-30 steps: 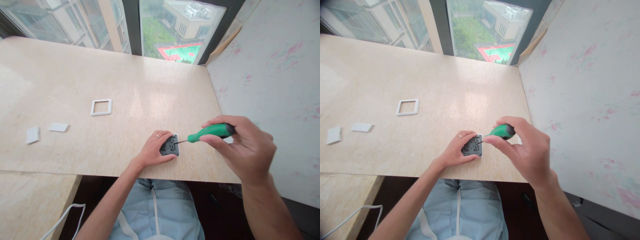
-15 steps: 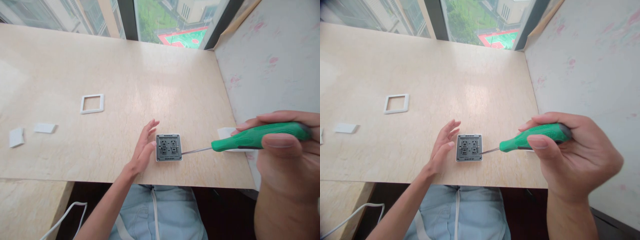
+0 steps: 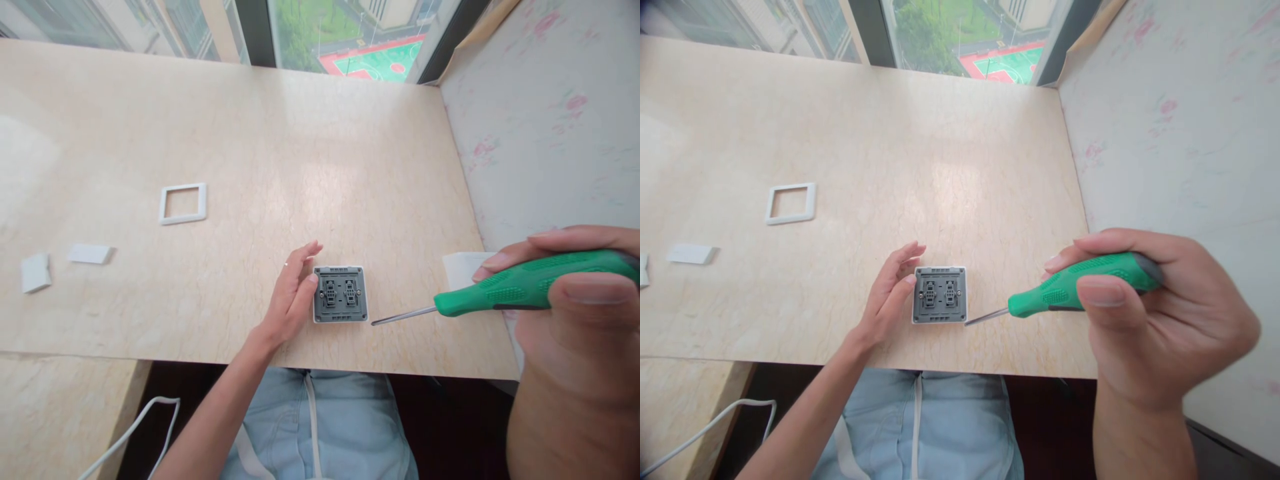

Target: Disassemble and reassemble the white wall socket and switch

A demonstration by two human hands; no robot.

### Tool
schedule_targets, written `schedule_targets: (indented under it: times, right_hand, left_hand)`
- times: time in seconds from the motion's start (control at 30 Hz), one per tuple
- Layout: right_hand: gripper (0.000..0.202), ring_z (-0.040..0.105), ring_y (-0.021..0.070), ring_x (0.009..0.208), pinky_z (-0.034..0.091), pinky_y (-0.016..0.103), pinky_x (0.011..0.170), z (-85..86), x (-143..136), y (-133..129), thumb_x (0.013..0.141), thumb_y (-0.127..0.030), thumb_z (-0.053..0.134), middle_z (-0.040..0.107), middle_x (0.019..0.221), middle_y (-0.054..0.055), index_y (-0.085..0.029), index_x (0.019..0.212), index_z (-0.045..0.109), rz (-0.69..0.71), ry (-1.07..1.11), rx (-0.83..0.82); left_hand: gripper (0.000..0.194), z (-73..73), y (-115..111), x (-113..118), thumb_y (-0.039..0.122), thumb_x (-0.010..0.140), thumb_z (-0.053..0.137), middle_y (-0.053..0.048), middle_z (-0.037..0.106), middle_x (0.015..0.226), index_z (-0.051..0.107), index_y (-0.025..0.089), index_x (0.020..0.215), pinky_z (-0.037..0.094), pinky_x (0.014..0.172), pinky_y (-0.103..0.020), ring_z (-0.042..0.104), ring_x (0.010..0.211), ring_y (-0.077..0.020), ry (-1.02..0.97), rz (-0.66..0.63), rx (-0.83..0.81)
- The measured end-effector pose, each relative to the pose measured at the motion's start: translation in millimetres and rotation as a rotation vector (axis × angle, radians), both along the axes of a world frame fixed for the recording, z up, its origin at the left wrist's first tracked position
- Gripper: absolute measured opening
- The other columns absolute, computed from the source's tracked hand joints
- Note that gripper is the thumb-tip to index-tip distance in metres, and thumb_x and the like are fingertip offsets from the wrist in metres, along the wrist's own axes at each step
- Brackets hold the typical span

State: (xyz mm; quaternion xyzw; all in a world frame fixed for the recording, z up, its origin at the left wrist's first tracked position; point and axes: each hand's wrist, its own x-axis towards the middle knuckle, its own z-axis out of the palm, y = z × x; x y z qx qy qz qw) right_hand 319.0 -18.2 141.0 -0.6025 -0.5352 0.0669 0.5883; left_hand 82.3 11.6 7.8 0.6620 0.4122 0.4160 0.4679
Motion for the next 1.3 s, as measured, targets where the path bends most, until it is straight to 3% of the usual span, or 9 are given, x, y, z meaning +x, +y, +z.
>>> schedule_targets:
  times: [0.27,0.47,0.57,0.67,0.77,0.87,1.07,1.2,1.3]
  right_hand:
    - [0.026,0.067,0.0247,0.051,0.053,0.038,0.042,-0.2,-7.9,-0.3,0.070,-0.042,0.087,0.067,0.059,0.003,-0.019,0.081,0.080,0.046,0.093,0.106]
    - [0.024,0.069,0.0243,0.054,0.056,0.040,0.046,-4.2,-22.4,0.3,0.072,-0.035,0.086,0.071,0.069,0.003,-0.023,0.091,0.080,0.109,0.112,0.145]
    - [0.028,0.070,0.0240,0.060,0.057,0.039,0.050,-0.3,-38.8,1.4,0.077,-0.035,0.083,0.071,0.074,0.001,-0.029,0.104,0.075,0.194,0.111,0.104]
    - [0.035,0.072,0.0240,0.071,0.061,0.040,0.060,8.1,-59.2,3.8,0.081,-0.038,0.080,0.071,0.082,0.002,-0.030,0.113,0.068,0.307,0.074,0.016]
    - [0.036,0.071,0.0224,0.075,0.062,0.038,0.066,15.8,-79.7,8.5,0.081,-0.041,0.080,0.072,0.086,0.002,-0.028,0.110,0.065,0.396,-0.012,-0.043]
    - [0.033,0.071,0.0203,0.074,0.062,0.035,0.067,20.2,-97.6,13.9,0.080,-0.042,0.080,0.073,0.086,0.002,-0.027,0.105,0.065,0.455,-0.107,-0.080]
    - [0.043,0.073,0.0210,0.086,0.062,0.036,0.075,15.1,-108.3,18.3,0.083,-0.046,0.077,0.073,0.098,0.003,-0.027,0.118,0.062,0.571,-0.043,-0.113]
    - [0.061,0.068,0.0249,0.111,0.059,0.041,0.087,-2.2,-88.3,15.3,0.086,-0.052,0.071,0.068,0.125,0.010,-0.029,0.137,0.049,0.650,0.055,-0.151]
    - [0.054,0.066,0.0243,0.114,0.057,0.043,0.091,-23.0,-66.6,7.2,0.090,-0.042,0.070,0.067,0.127,0.009,-0.029,0.138,0.049,0.607,0.052,-0.209]
  left_hand:
    - [0.039,1.5,0.8,-0.5,0.020,0.097,0.044,-0.009,0.061,0.135,0.056,0.026,0.134,0.050,0.105,-0.047,0.059,0.124,-0.0223,-0.052,0.081,0.020]
    - [0.025,11.9,-11.0,-9.9,0.025,0.098,0.050,-0.007,0.069,0.116,0.066,0.023,0.116,0.056,0.093,-0.041,0.065,0.105,-0.0200,-0.099,0.318,0.043]
    - [0.022,32.2,-22.2,-14.4,0.026,0.095,0.058,-0.006,0.068,0.111,0.066,0.023,0.115,0.056,0.089,-0.039,0.064,0.099,-0.0197,-0.111,0.366,0.097]
    - [0.026,62.7,-29.3,-15.7,0.025,0.090,0.066,-0.007,0.067,0.106,0.066,0.024,0.116,0.056,0.084,-0.039,0.063,0.093,-0.0200,-0.122,0.295,0.169]
    - [0.040,90.4,-29.1,-14.4,0.027,0.082,0.076,-0.007,0.068,0.106,0.063,0.025,0.120,0.057,0.081,-0.039,0.065,0.094,-0.0225,-0.083,0.189,0.248]
    - [0.039,103.7,-24.3,-13.3,0.027,0.079,0.081,-0.005,0.069,0.101,0.064,0.024,0.114,0.059,0.077,-0.036,0.067,0.092,-0.0215,-0.007,0.196,0.321]
    - [0.019,102.0,-17.6,-17.0,0.021,0.082,0.076,0.001,0.070,0.086,0.068,0.023,0.099,0.057,0.069,-0.028,0.067,0.078,-0.0147,0.034,0.351,0.419]
    - [0.026,96.2,-19.4,-18.4,0.024,0.079,0.082,-0.001,0.072,0.086,0.071,0.023,0.102,0.059,0.074,-0.031,0.068,0.079,-0.0163,-0.065,0.432,0.362]
    - [0.027,88.3,-23.8,-18.2,0.020,0.075,0.084,-0.001,0.072,0.084,0.072,0.022,0.100,0.061,0.076,-0.033,0.069,0.079,-0.0171,-0.137,0.469,0.309]
